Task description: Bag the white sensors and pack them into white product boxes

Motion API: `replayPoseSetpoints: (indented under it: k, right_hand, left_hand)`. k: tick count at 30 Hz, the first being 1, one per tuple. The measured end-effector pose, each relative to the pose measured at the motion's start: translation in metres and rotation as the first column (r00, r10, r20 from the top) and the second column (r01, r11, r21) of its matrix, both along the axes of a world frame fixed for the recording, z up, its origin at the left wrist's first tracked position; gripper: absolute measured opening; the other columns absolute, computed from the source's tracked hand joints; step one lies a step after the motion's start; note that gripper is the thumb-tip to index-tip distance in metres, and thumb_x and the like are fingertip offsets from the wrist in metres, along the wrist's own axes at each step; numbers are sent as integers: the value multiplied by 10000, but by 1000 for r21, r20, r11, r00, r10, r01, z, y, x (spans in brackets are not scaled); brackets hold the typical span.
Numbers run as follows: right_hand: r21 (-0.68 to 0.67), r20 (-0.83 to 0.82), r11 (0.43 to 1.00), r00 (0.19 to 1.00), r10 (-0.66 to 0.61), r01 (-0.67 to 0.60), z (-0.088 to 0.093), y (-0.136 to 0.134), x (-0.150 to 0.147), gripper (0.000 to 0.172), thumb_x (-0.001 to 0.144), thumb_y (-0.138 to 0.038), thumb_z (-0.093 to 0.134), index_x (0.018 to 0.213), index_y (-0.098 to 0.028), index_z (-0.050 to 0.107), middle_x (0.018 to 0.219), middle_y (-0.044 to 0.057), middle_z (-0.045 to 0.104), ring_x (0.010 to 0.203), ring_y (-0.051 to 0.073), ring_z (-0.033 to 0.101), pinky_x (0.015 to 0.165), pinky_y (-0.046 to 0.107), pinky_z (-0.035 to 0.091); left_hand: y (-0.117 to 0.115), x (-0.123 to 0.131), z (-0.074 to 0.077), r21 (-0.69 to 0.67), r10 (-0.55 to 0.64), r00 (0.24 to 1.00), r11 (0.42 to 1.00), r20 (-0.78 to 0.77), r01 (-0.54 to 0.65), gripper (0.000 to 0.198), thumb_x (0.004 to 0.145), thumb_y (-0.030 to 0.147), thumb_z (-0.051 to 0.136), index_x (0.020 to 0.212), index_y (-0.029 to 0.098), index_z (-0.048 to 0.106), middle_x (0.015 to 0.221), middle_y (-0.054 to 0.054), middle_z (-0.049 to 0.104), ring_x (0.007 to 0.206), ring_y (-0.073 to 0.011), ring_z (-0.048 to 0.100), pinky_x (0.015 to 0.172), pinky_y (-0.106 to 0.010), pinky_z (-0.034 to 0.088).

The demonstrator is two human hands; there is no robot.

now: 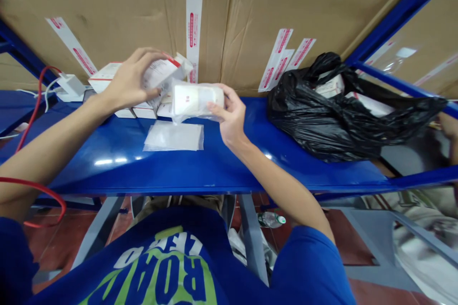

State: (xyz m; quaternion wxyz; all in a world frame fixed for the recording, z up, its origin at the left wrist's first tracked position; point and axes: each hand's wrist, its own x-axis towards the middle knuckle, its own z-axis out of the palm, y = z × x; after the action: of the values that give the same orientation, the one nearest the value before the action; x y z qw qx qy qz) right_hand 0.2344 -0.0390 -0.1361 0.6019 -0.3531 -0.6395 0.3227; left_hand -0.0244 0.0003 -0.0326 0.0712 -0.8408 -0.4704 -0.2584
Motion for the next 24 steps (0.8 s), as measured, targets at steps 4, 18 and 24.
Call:
replayPoseSetpoints:
  k: [4,18,24]
  right_hand:
    - [121,-11,989,996,-84,85,9,12,28,648,838,-683,667,1357,-301,603,1385,84,651,1275,353,657,968,497,616]
    - [90,12,987,991,-133,131,7,5,16,554,713,-564,834,1153,-287,645,1147,46,734,1120,308,708,932,489,607]
    - [77,195,997,980,-23,8,20,-5,16,562,624,-521,899,1073,-258,687,1071,40,749,1008,270,716,844,406,612]
  left_hand:
    - [-33,-9,-18,-107,-359,933,929,-25,355,813,726,314,620,1516,223,455,1594,-95,485,1475,-318,448,1246,-554,356]
    - [-59,-9,-81,-290,-248,947,939,-206,183,706,929,489,639,1540,195,444,1450,-179,623,1280,-360,644,1054,-479,523]
    - [-56,-19,-91,-133,-172,984,977,-45,165,760,907,593,649,1538,228,435,1465,-156,614,1292,-363,622,1068,-504,517]
